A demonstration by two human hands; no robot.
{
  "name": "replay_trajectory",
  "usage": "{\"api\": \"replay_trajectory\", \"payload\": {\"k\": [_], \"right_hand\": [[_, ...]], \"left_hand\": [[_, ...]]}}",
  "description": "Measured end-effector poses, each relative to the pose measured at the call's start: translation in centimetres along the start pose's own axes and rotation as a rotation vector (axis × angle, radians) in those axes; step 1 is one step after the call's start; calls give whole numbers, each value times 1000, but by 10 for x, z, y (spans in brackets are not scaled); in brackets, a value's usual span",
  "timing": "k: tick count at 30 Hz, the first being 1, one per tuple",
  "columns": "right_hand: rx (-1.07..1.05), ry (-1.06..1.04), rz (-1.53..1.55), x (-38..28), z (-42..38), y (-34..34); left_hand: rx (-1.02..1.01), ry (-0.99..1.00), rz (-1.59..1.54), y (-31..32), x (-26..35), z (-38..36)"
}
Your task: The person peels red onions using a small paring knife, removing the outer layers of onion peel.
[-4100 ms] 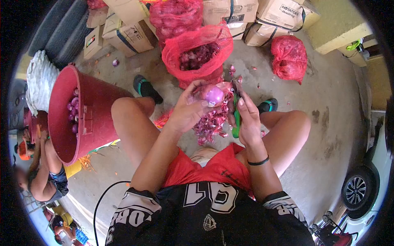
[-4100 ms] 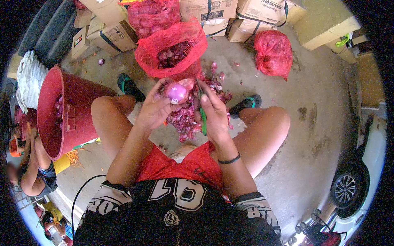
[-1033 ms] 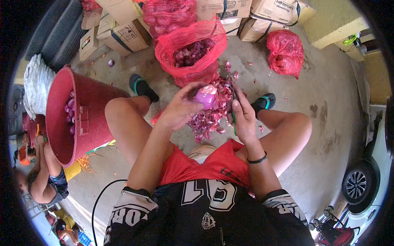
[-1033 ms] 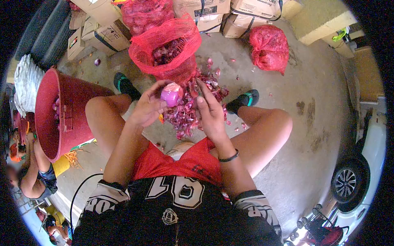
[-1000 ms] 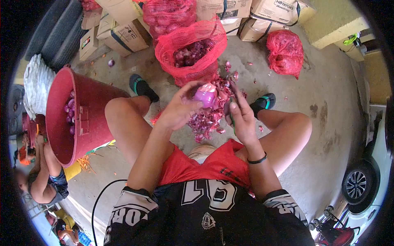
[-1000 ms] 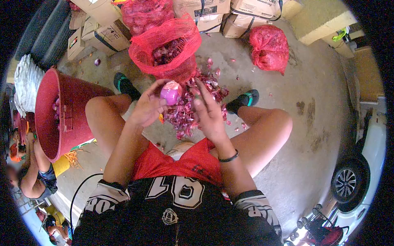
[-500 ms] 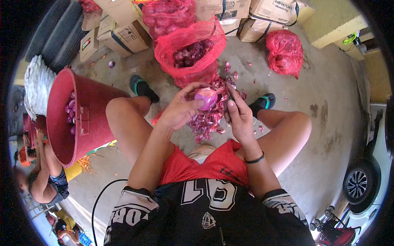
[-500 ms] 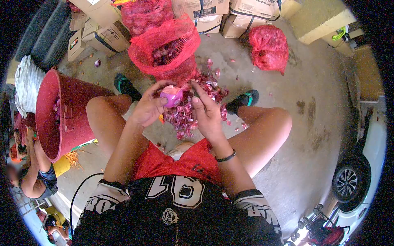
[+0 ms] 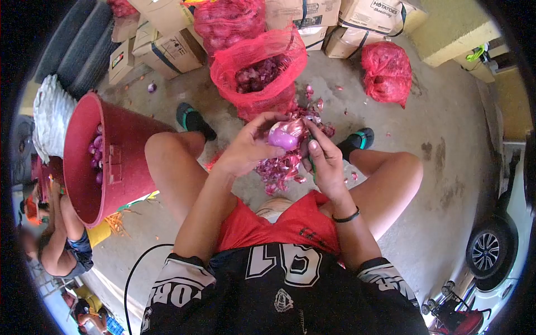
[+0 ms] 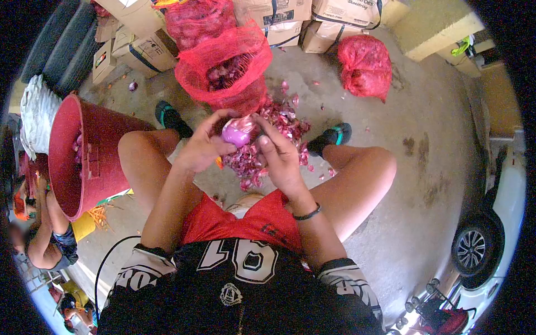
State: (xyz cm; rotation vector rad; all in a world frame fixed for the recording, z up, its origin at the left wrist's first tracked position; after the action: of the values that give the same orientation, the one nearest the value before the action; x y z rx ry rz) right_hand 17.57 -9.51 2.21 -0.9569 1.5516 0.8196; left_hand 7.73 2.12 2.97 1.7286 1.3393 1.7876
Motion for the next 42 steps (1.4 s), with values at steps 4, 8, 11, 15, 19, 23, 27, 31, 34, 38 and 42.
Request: {"api": "replay_trajectory", "payload": {"k": [4, 8, 11, 15, 19, 23, 27, 31, 34, 38, 42], "right_hand": [[150, -123, -23, -2, 7, -13], [9, -61, -28, -4, 1, -6], [3, -136, -39, -6, 2, 1], [104, -44, 228, -4, 5, -7], [218, -9, 276, -11, 7, -26], [247, -30, 271, -12, 8, -34], [320, -77, 268, -8, 8, -39], [309, -95, 202, -14, 5, -38], [177, -116, -99, -18, 2, -18], [80, -234, -502, -23, 0, 16], [131, -353, -627, -31, 4, 21]], "left_hand": [[-59, 57, -15, 2, 1, 0], [-16, 41, -21, -8, -4, 6], [53, 9, -5, -15, -9, 7], [40, 13, 142, -7, -5, 6], [40, 85, 132, -10, -1, 4], [41, 81, -23, -17, 0, 4], [15, 136, -211, -18, 0, 4], [125, 150, -283, -22, 6, 4], [150, 196, -250, -25, 6, 7], [189, 222, -176, -24, 2, 7], [213, 244, -150, -22, 4, 6]]}}
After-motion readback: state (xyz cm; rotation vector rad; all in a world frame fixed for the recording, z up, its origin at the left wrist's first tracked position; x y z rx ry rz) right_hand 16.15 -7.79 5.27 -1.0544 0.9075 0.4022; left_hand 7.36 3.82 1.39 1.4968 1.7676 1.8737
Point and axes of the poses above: each hand's wrist, its own z-axis towards the middle knuckle, its own y-axis out of the palm, x = y × z, the point moved 8 cm from there along z, towards the middle knuckle, and after that the axes turned 15 degrees about -z, right-handed, at the moved point
